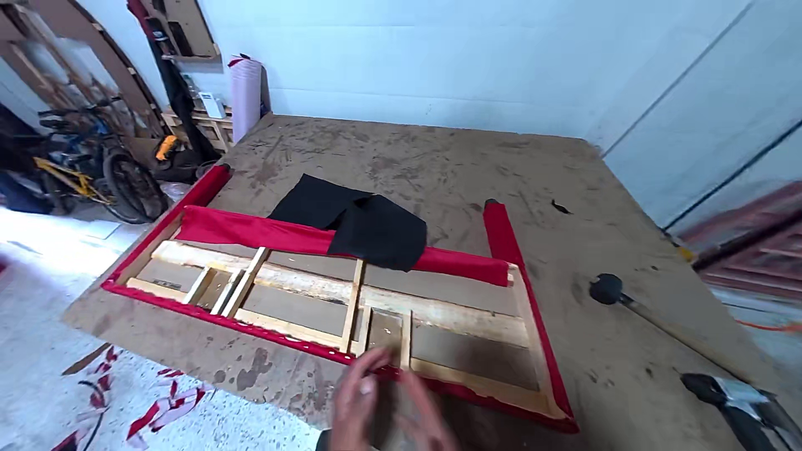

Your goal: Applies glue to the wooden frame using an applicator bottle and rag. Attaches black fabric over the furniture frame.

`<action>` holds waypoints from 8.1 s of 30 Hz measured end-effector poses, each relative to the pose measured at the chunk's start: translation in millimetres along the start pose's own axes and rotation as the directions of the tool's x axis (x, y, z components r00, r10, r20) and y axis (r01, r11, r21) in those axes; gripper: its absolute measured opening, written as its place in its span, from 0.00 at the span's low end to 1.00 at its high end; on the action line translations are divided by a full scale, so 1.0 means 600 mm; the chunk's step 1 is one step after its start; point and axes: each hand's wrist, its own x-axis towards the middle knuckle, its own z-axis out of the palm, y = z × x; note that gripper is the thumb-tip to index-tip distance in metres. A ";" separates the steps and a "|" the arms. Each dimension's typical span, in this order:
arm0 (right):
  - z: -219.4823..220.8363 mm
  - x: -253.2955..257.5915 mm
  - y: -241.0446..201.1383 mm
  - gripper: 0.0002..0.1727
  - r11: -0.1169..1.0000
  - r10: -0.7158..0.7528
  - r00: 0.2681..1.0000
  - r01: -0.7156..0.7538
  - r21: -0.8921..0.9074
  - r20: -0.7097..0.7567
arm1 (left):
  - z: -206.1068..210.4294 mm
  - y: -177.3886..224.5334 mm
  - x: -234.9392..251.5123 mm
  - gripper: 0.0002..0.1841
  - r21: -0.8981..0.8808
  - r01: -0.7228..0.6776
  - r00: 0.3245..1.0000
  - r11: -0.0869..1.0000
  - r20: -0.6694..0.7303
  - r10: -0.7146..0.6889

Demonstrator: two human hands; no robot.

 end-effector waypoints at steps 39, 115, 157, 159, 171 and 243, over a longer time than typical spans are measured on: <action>-0.115 0.055 0.124 0.28 0.488 0.356 0.798 -0.602 -0.632 -0.486 | -0.278 0.027 0.082 0.26 0.997 0.051 0.929 0.054 -0.028 -0.368; 0.128 0.391 0.171 0.42 -0.109 0.744 0.457 -0.636 -0.764 -0.487 | -0.041 -0.119 0.584 0.22 0.519 -0.710 0.265 0.476 0.823 -0.502; 0.026 0.179 0.154 0.28 0.477 0.365 0.428 -0.848 -0.229 -0.827 | -0.104 -0.183 0.359 0.30 0.415 -0.862 0.158 0.292 0.767 -0.622; 0.025 0.165 0.176 0.14 0.504 0.487 0.410 -0.853 -0.136 -0.771 | -0.107 -0.184 0.366 0.27 0.351 -0.879 0.085 0.322 0.781 -0.619; 0.084 0.163 0.178 0.12 0.705 0.554 0.267 -0.654 0.274 -0.788 | -0.084 -0.176 0.363 0.32 0.275 -0.906 -0.033 0.323 0.714 -0.700; -0.091 0.382 0.194 0.15 0.532 0.420 0.540 0.505 -0.680 0.730 | -0.136 -0.106 0.214 0.23 0.819 0.517 0.781 0.250 -0.331 -0.530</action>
